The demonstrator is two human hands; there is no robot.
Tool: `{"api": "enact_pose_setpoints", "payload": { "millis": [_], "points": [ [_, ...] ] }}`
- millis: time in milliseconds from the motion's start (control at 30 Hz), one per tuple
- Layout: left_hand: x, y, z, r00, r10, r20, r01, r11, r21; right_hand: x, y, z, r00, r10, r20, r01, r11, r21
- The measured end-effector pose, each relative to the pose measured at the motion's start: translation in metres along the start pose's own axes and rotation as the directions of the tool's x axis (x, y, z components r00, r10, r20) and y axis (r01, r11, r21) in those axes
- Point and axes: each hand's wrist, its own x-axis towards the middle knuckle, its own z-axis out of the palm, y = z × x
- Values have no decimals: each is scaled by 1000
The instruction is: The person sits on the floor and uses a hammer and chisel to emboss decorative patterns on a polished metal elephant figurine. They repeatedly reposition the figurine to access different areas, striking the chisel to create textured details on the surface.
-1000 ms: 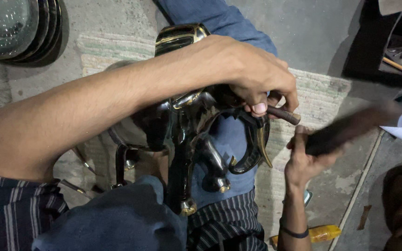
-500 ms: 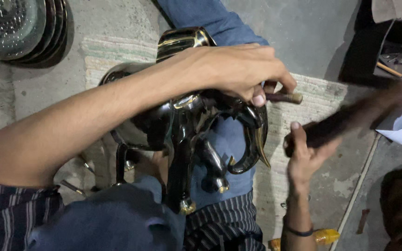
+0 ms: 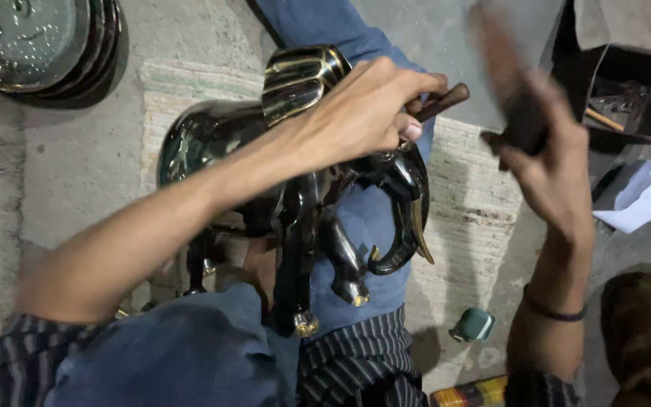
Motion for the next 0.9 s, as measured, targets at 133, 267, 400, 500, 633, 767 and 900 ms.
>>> {"api": "enact_pose_setpoints", "payload": {
  "millis": [133,267,400,500,633,767,900],
  "points": [
    [-12,0,5,974,46,-220,-62,996,-64,22,-5,-6,999,-32,39,31,999,12],
    [-21,2,7,972,-173,-161,150,977,-149,42,-27,-13,976,-104,192,119,991,-66],
    [-26,5,8,949,-118,-291,79,987,-143,59,-56,-19,914,-222,341,316,915,-251],
    [-27,6,9,930,-121,-347,72,986,-152,61,-72,-10,950,-159,267,228,941,-250],
    [-33,8,9,912,-146,-383,102,986,-132,68,-90,-16,857,-328,398,508,672,-539],
    [-40,8,9,909,-245,-337,180,960,-213,71,-103,-9,957,-80,278,175,925,-337],
    [-43,5,11,886,-159,-436,122,986,-112,73,-111,-6,949,-99,298,225,876,-427]
  ]
}}
